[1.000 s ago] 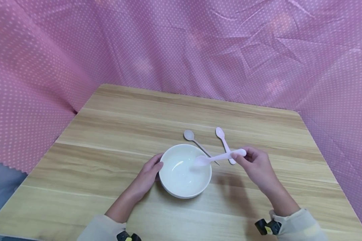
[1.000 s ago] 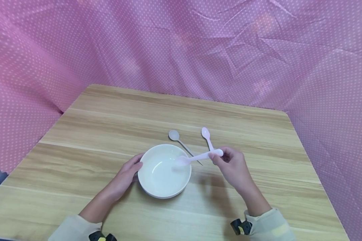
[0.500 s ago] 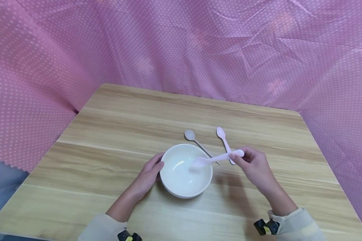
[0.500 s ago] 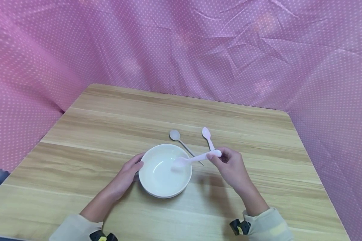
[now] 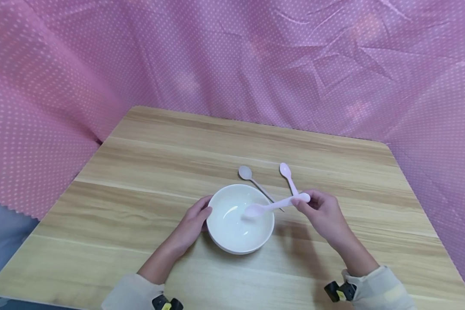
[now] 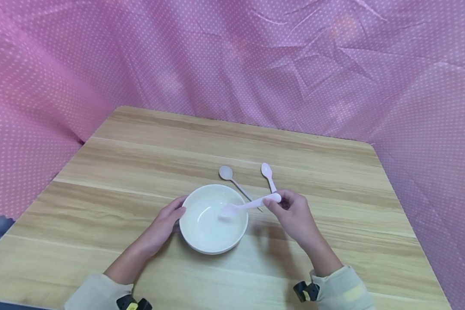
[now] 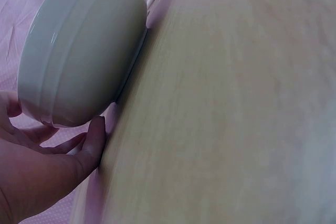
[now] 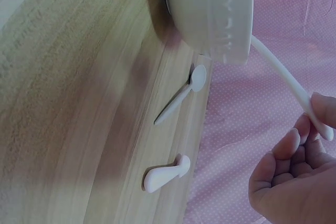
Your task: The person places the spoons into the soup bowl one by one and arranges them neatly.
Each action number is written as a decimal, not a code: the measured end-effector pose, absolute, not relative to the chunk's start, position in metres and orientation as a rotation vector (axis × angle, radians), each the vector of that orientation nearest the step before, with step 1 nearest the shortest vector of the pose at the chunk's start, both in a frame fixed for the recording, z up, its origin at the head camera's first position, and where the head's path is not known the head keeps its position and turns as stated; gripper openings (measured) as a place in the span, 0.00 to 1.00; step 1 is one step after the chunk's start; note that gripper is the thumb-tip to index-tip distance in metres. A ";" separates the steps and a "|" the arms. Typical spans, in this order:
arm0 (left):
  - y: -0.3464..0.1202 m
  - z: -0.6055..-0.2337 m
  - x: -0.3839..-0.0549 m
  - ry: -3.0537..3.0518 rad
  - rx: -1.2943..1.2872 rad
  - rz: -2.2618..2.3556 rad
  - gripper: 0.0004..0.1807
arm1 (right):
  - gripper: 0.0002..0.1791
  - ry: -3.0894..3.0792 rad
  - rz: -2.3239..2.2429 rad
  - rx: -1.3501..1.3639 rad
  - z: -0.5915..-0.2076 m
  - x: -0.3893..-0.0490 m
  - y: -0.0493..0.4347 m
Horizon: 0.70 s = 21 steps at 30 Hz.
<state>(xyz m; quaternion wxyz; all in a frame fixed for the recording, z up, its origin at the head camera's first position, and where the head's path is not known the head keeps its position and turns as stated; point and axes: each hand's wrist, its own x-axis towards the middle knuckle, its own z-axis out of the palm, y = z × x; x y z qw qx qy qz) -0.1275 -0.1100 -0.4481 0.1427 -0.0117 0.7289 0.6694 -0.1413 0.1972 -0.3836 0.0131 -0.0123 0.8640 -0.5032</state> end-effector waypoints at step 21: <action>-0.111 -0.448 -0.128 2.106 -0.045 1.918 0.22 | 0.14 2.632 -1.611 -0.079 -0.386 -0.139 0.186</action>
